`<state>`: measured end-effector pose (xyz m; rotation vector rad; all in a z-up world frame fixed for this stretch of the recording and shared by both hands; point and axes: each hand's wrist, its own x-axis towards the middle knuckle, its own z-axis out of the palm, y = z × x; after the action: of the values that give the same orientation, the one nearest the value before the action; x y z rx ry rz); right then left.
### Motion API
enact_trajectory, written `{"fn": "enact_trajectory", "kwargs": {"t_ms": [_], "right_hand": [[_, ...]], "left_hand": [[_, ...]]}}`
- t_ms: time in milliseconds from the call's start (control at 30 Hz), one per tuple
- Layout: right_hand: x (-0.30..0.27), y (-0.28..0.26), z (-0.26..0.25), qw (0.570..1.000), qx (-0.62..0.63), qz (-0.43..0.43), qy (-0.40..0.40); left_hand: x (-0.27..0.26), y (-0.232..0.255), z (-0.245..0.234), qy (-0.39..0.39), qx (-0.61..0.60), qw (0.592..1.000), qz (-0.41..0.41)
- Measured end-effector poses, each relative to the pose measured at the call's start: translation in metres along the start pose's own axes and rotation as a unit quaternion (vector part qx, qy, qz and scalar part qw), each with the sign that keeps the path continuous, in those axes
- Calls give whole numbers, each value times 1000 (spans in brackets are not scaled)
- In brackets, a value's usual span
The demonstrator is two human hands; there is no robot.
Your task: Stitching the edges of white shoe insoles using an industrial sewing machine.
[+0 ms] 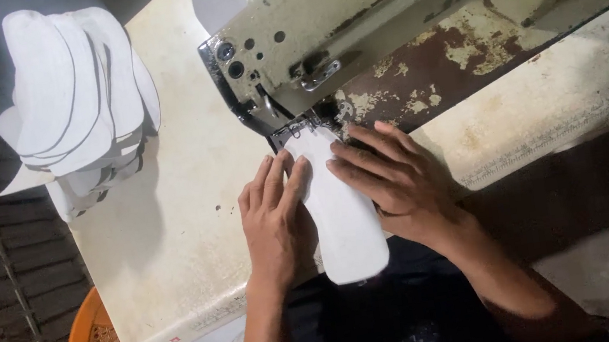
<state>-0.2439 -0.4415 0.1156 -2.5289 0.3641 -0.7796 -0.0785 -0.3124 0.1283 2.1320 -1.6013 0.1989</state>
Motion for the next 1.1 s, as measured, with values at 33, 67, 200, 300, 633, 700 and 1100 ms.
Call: {"fn": "enact_trajectory", "kwargs": {"t_ms": [33,67,200,300,633,700,1100], "right_hand": [[0,2,1,1000,0,1,1],[-1,3,1,1000,-2,-3,-11],[-4,12,7,998,-17,-5,-54],[-6,12,8,998,-7,2,-59],[-7,13,17,997,-82,-9,9],[-3,8,10,996,-86,-32,18],[7,-1,-5,993,-4,-115,-14]], "left_hand": [[2,1,-3,-1,0,1000,2],[5,1,-7,-14,-11,1000,-10],[10,-24,7,12,-5,1000,-18],[35,-33,4,9,-13,1000,7],[50,-102,30,-113,121,985,41],[52,-100,21,-73,120,990,12],[57,-128,-43,206,27,978,6]]}}
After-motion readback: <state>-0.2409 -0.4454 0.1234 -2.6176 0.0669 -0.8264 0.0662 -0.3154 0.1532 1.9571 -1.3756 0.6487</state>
